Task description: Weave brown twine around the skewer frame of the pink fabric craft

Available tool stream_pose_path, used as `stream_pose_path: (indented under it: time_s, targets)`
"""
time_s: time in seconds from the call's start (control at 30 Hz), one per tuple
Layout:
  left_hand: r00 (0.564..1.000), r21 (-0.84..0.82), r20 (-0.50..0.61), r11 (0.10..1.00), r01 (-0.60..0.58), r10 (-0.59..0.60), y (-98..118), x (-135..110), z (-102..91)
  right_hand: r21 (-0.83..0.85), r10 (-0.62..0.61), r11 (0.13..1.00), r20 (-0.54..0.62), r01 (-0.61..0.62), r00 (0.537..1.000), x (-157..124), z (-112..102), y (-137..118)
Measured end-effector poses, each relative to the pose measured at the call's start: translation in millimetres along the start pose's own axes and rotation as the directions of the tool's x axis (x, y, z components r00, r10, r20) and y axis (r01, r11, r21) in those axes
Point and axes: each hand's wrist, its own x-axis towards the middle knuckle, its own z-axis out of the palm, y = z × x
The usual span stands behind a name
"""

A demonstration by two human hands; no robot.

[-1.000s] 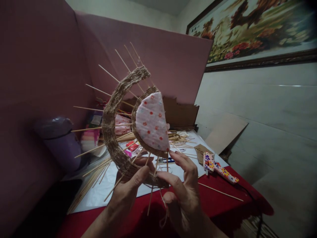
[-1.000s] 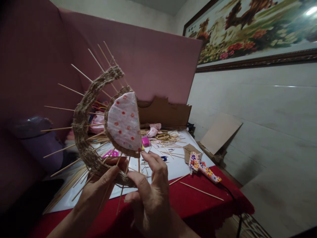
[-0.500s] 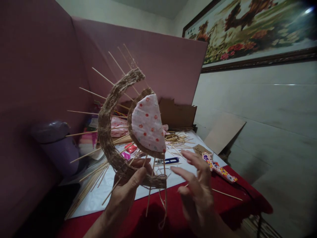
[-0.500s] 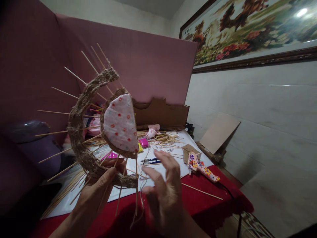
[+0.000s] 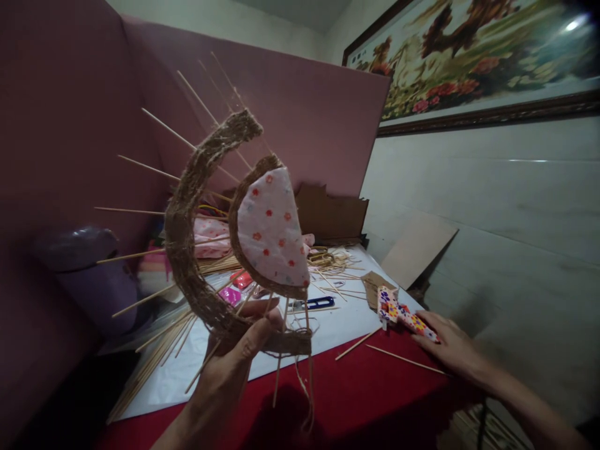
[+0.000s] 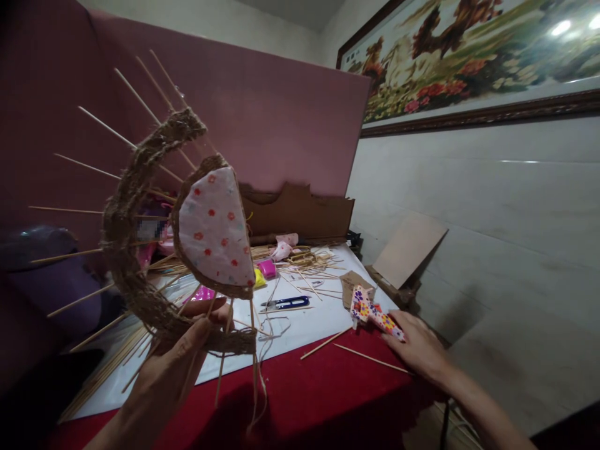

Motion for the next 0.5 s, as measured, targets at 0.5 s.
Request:
stream_pose_path:
  time_s: [0.5]
  targets:
    - [0.656,0.569,0.483,0.362,-0.739,0.581,3,6,-9.3,0.063,-0.046,0.997,0.041,0.043,0.998,9,-22,-48]
